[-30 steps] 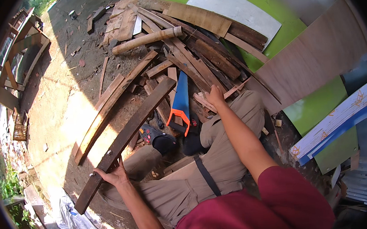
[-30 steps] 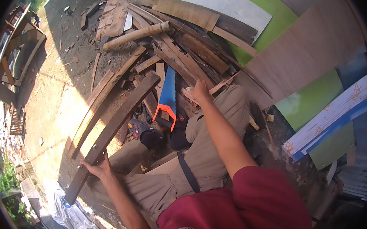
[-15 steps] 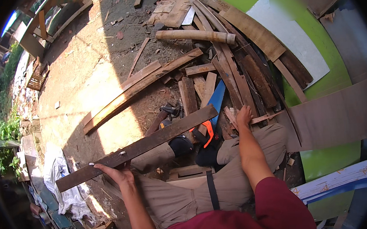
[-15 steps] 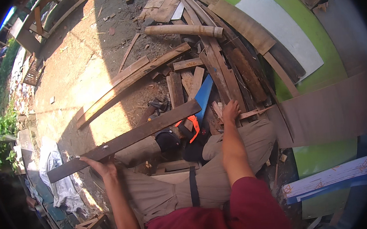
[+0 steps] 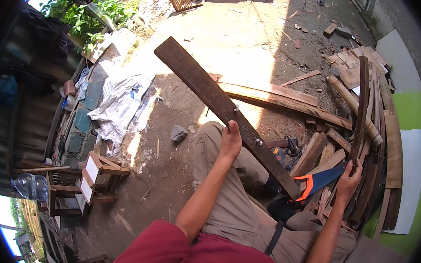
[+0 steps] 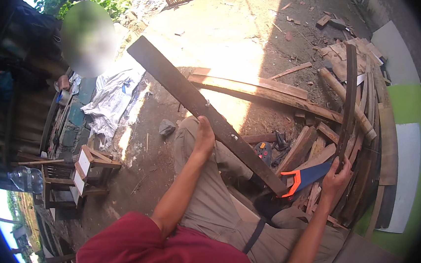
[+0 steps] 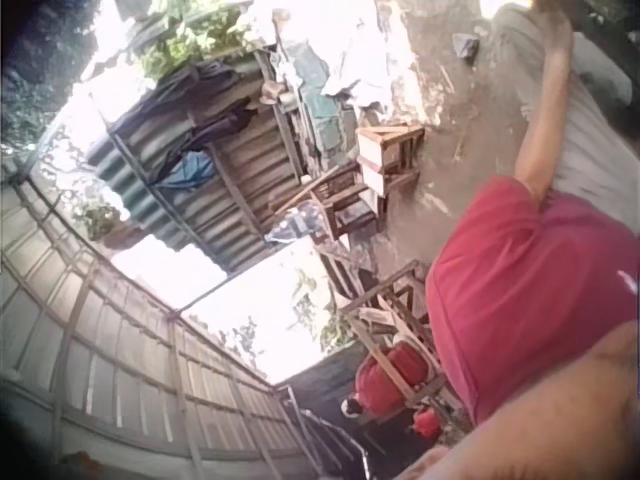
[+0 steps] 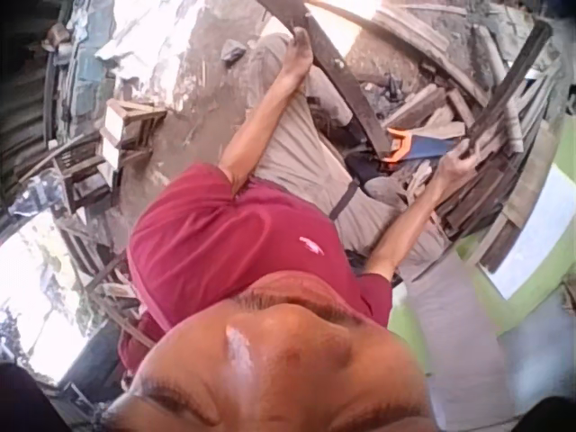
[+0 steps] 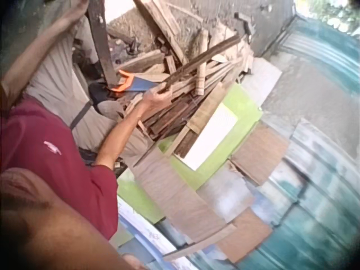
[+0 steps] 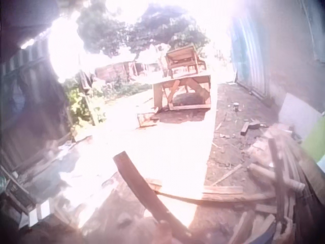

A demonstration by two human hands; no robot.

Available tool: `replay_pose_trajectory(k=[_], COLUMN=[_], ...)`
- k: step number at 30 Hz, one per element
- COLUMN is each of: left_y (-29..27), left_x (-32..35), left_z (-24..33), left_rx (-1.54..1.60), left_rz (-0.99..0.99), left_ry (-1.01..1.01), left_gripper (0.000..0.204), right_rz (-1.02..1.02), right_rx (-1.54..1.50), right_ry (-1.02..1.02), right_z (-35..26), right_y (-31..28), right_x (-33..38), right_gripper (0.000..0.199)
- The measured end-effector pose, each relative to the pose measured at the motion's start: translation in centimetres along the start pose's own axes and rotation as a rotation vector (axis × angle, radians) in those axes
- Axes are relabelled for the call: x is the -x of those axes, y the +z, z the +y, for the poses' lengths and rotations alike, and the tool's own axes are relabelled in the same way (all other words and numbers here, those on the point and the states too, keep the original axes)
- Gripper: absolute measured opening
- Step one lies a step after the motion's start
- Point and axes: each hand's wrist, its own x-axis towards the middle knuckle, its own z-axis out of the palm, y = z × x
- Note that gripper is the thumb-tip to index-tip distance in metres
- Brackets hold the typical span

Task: The person sits on the ground and uses a hand saw to cut a long wooden plank. They repeatedly inspect the plank, reposition it, and make several cuts, then set the saw aside and continue handling the wood.

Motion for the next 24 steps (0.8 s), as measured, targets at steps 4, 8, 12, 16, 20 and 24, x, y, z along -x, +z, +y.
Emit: replay_pose_trajectory(k=[4,8,12,16,20,24], left_y=[0.9,-0.2,-1.9,-3.6,-3.3,-2.8], left_x=[0.4,2.4,3.2,2.8,2.7,3.9], left_z=[3.5,7.3,8.8,6.3,8.3,11.7], left_rx=[-0.028,-0.154,-0.188,-0.242,-0.15,-0.015], left_rz=[0.017,-0.02,-0.057,0.12,0.087,-0.011], left_ry=[0.171,0.231,0.231,0.406,0.395,0.285], left_gripper=[0.079,0.084,0.085,0.071,0.063,0.065], right_rz=[-0.218,-0.326,-0.366,-0.403,-0.391,-0.341], right_rx=[-0.428,-0.398,-0.426,-0.393,-0.414,-0.35], right_ry=[-0.077,-0.35,-0.469,-0.563,-0.551,-0.634], right_z=[-13.0,-19.0,-20.6,-22.0,-23.1,-23.1], right_y=[3.2,6.4,8.2,9.0,9.5,9.8], right_x=[5.0,9.9,12.6,13.1,12.8,13.1], right_gripper=[0.036,0.041,0.042,0.042,0.043,0.043])
